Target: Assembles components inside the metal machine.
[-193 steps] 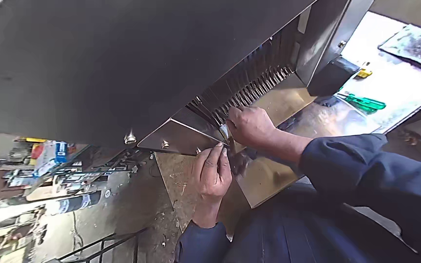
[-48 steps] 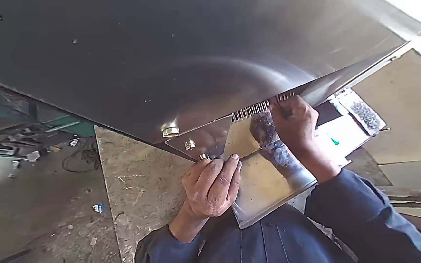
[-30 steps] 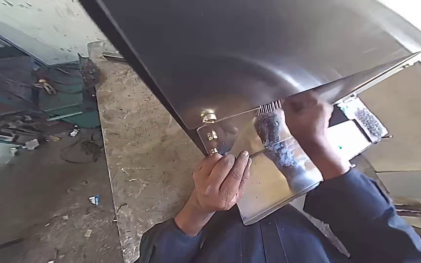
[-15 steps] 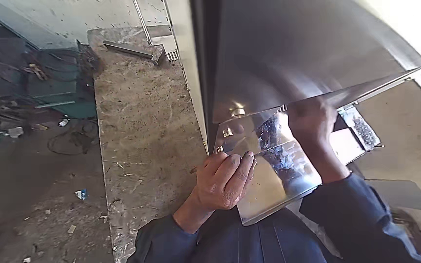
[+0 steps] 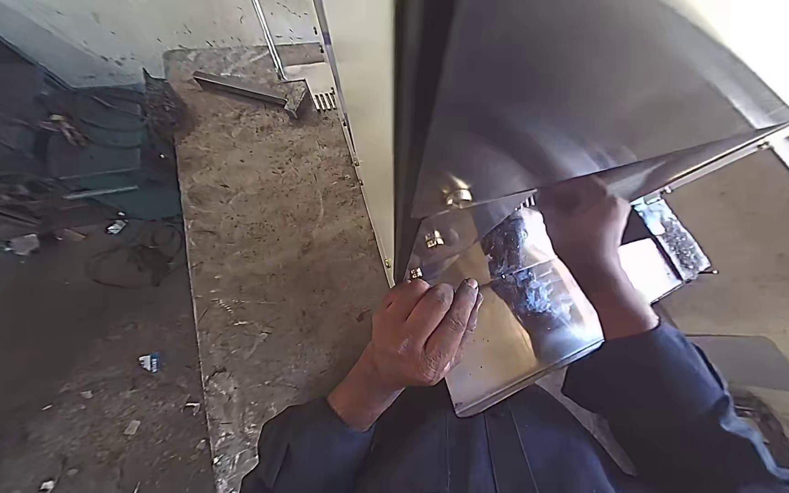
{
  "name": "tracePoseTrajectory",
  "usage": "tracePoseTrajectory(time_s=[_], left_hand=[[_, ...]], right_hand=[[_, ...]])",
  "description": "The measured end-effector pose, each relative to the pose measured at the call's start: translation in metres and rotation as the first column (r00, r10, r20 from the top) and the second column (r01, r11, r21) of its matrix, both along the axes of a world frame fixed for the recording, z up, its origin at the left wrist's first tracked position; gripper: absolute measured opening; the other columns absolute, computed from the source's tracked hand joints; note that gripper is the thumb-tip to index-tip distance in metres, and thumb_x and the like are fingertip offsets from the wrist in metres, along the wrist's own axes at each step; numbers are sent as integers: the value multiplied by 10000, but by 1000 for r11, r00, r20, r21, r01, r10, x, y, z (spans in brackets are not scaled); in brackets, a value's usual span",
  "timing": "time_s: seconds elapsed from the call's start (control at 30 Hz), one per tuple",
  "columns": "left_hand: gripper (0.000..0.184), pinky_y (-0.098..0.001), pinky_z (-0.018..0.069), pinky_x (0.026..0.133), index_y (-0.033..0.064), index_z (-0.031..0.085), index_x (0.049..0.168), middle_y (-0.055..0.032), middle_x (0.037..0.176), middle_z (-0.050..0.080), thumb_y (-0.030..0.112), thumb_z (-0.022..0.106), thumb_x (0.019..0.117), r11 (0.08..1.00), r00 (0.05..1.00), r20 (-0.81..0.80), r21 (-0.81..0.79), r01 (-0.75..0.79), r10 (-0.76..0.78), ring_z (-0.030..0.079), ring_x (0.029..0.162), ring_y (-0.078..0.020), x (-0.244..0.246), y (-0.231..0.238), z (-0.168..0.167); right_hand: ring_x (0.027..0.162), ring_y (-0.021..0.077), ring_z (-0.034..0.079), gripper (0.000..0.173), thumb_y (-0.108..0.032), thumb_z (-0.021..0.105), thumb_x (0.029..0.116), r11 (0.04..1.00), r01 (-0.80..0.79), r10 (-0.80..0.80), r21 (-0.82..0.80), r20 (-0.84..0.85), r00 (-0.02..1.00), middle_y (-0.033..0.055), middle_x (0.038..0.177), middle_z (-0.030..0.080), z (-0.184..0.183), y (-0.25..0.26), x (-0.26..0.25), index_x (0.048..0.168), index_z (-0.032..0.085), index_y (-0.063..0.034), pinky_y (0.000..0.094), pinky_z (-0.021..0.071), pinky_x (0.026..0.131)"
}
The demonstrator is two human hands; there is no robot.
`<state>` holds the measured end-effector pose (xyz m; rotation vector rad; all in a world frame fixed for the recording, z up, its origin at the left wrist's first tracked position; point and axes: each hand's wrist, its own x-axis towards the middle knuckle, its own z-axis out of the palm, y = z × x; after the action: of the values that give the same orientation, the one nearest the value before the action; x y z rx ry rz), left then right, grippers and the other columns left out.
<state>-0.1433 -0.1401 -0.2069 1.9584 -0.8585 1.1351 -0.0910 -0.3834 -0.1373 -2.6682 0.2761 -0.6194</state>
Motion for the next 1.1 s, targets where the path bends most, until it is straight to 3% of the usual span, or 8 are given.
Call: tracePoseTrajectory(time_s=[0.17, 0.23, 0.6, 0.8, 0.87, 0.97, 1.03, 1.1], left_hand=[[203, -311, 500, 691, 16, 748, 1079, -93, 821, 656, 160, 680, 951, 1000, 1000, 5, -24, -7, 7, 589, 716, -209, 2, -3, -1], [200, -308, 492, 679, 20, 747, 1078, -90, 814, 646, 162, 675, 957, 1000, 1000, 9, -29, -11, 11, 579, 709, -205, 3, -4, 0], [196, -306, 489, 682, 24, 749, 1074, -88, 814, 649, 162, 667, 962, 999, 999, 8, -9, -33, 33, 579, 711, -203, 2, -3, 1], [190, -308, 491, 676, 20, 749, 1066, -90, 812, 652, 156, 675, 957, 1000, 1000, 3, -17, -23, 23, 585, 710, -202, 2, -2, 1], [196, -306, 493, 687, 22, 748, 1075, -89, 813, 648, 163, 672, 961, 1000, 1000, -6, -20, -8, 7, 584, 717, -202, 2, -4, 1], [192, -302, 491, 695, 28, 748, 1072, -88, 826, 651, 165, 676, 958, 1000, 1000, 4, -17, -12, 12, 580, 720, -200, 2, -3, 1], [193, -301, 494, 694, 27, 753, 1068, -87, 829, 657, 166, 679, 955, 1000, 1000, 13, -16, -19, 19, 584, 722, -201, 3, -3, 1], [196, -299, 491, 691, 26, 753, 1073, -86, 829, 652, 165, 680, 956, 1000, 1000, 8, -10, -9, 9, 582, 725, -201, 2, -2, 1]], right_hand=[[694, 128, 678, 222, -275, 699, 966, 998, -47, 40, 41, 174, 984, 60, 824, 701, 7, -7, -20, 930, 672, -58, 360, 574, 647], [699, 127, 669, 226, -263, 700, 961, 996, -76, 68, 38, 183, 981, 69, 818, 696, 1, -6, -18, 926, 680, -41, 338, 565, 654], [666, 201, 648, 183, -231, 690, 939, 998, -64, 65, -6, 86, 994, 77, 769, 679, -26, 8, -9, 885, 690, -57, 422, 517, 609], [705, 146, 665, 157, -208, 694, 942, 994, -113, 112, -3, 160, 981, 72, 828, 704, -20, 2, -6, 930, 715, -52, 348, 552, 650], [741, 163, 686, 161, -227, 682, 953, 994, -107, 106, 3, 128, 986, 66, 857, 724, -21, 1, -1, 952, 725, -71, 384, 565, 680], [755, 284, 695, 162, -204, 681, 956, 997, -73, 72, 20, 21, 997, 128, 862, 714, -29, 8, 2, 951, 704, -44, 507, 547, 668], [753, 287, 699, 184, -223, 676, 948, 999, -49, 49, 3, -9, 999, 127, 851, 722, -20, 9, 5, 951, 726, -46, 518, 549, 674], [771, 281, 706, 196, -231, 664, 940, 999, -39, 41, -28, 66, 997, 123, 855, 729, 0, 10, 6, 943, 734, -48, 525, 553, 694]])
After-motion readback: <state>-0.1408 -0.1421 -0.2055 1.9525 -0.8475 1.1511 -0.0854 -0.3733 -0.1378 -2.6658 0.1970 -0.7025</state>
